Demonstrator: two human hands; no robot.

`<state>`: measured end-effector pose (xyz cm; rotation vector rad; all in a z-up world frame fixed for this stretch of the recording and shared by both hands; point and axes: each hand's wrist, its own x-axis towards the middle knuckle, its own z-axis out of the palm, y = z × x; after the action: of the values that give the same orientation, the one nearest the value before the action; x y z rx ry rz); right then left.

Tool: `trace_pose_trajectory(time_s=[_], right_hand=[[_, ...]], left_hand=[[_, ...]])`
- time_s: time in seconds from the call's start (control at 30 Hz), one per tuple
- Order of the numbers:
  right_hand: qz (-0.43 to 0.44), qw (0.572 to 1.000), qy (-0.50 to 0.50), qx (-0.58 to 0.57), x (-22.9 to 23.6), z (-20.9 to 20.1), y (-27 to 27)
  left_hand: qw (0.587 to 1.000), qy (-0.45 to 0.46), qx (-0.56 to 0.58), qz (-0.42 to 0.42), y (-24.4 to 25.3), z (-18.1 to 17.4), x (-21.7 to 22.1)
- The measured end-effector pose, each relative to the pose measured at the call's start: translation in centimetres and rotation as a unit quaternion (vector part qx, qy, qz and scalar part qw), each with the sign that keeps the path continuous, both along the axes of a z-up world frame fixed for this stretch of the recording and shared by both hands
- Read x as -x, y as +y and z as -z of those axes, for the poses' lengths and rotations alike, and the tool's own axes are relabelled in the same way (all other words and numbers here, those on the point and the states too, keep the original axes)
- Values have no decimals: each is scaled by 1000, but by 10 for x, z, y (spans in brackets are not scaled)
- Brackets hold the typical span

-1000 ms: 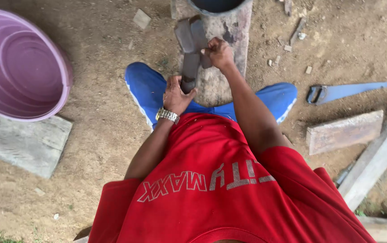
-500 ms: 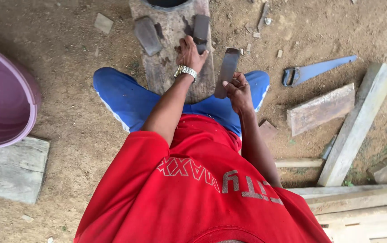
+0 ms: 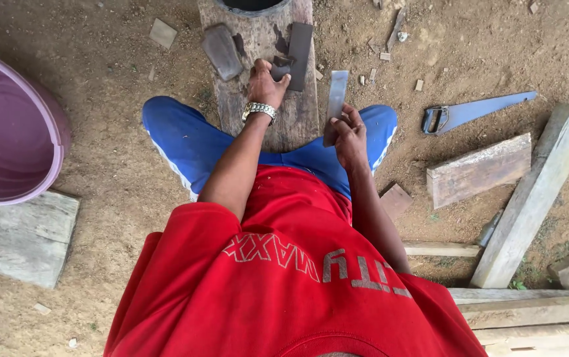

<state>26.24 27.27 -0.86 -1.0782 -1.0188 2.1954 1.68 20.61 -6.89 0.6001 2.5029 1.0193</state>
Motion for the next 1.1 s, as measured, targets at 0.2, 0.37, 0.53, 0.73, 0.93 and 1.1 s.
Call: trace_pose_trajectory(time_s=[0.2,0.37,0.53,0.73,0.93,1.1], right_hand=[[-1,998,-36,43,2,-28,-12],[-42,996,-3,76,1,-27,-18],[-45,992,12,114,5,-27,-25],[-65,975,103,187,-4,-42,-29],[-127,931,254,230,-31,-40,-25],[-152,921,304,189,-38,-38,-22]], left_hand=[[995,81,-47,-20,-25,21,17],[986,54,149,60,-25,-51,2],[964,72,199,159,-29,-70,-22],[956,143,22,256,-9,-38,-38],[965,33,107,236,-3,-36,-39],[957,137,79,242,-11,-45,-35]])
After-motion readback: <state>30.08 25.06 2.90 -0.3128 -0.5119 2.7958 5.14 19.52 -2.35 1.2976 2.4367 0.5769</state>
